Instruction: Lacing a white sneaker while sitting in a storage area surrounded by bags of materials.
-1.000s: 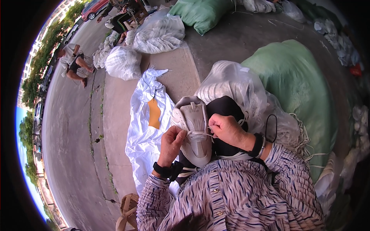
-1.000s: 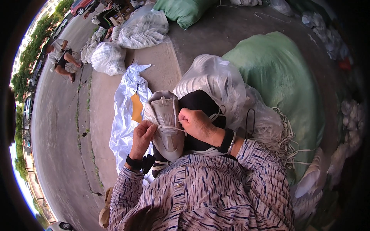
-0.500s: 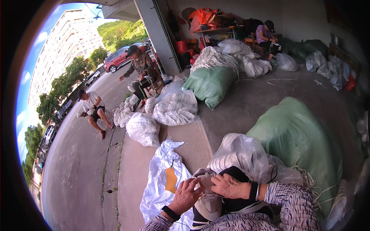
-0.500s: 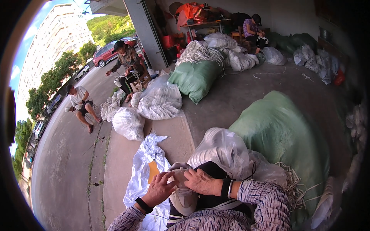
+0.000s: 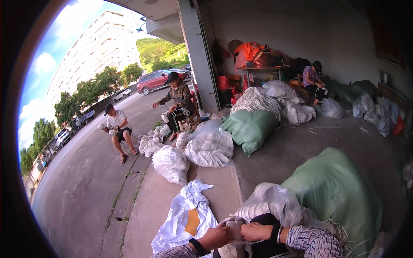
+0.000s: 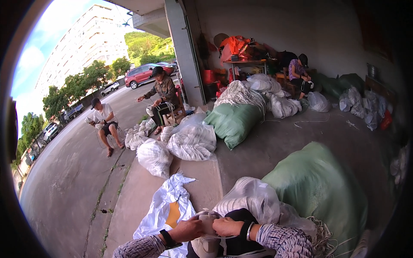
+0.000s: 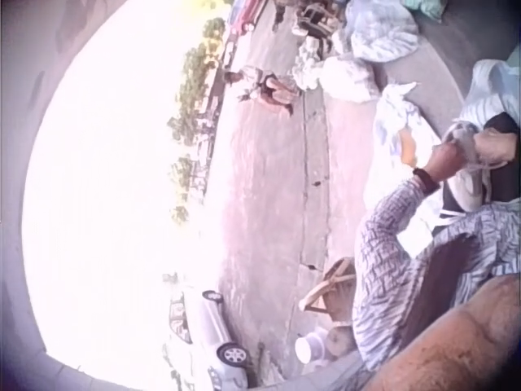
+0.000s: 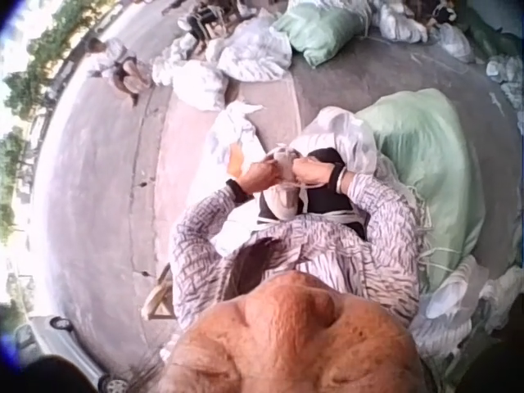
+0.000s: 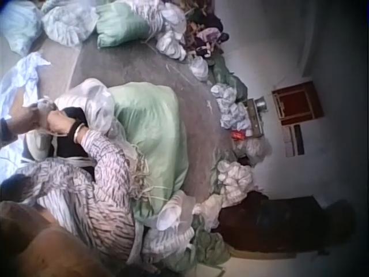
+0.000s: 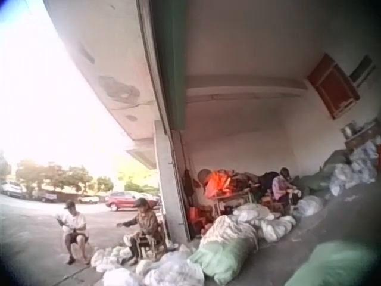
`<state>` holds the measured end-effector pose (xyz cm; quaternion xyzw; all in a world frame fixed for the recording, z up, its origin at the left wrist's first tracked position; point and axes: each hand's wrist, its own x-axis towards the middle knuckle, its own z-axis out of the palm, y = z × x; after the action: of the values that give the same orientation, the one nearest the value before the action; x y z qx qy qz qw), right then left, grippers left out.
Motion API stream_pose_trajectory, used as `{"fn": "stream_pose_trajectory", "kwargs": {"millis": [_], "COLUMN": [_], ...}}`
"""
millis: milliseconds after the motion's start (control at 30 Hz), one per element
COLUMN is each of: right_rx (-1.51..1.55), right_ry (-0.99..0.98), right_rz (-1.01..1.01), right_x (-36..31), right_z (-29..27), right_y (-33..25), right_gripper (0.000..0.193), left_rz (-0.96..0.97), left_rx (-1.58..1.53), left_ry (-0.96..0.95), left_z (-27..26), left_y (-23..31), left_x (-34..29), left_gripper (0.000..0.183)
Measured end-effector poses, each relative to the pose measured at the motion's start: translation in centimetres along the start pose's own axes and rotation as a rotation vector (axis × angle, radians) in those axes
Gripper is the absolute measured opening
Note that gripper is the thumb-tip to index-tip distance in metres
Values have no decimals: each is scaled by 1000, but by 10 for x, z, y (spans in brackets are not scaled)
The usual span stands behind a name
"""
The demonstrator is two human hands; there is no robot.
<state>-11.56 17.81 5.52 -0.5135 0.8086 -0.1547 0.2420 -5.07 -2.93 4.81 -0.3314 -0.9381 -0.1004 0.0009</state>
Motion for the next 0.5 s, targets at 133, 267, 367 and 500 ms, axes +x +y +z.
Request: {"fn": "stream_pose_trajectory", "kwargs": {"millis": [133,267,367,500], "right_rx": [-119,301,1483,1382], "right_ry": [39,392,446,202], "right_rz": [75,-84,167,203], "right_x": [3,-2,-7,0], "right_z": [18,21,10,16], "right_y": [0,15,25,12], "right_gripper": [19,14,19,24], "left_rz": [62,-516,-505,-500], "left_rx": [-282,-1558,-1524,-1549], "left_ry": [114,257,248,287], "left_z": [10,8,10,14], "left_y": [-13,-14,-6,-5], "left_x": [12,15,13,10], "left_gripper": [23,24,20,21]}}
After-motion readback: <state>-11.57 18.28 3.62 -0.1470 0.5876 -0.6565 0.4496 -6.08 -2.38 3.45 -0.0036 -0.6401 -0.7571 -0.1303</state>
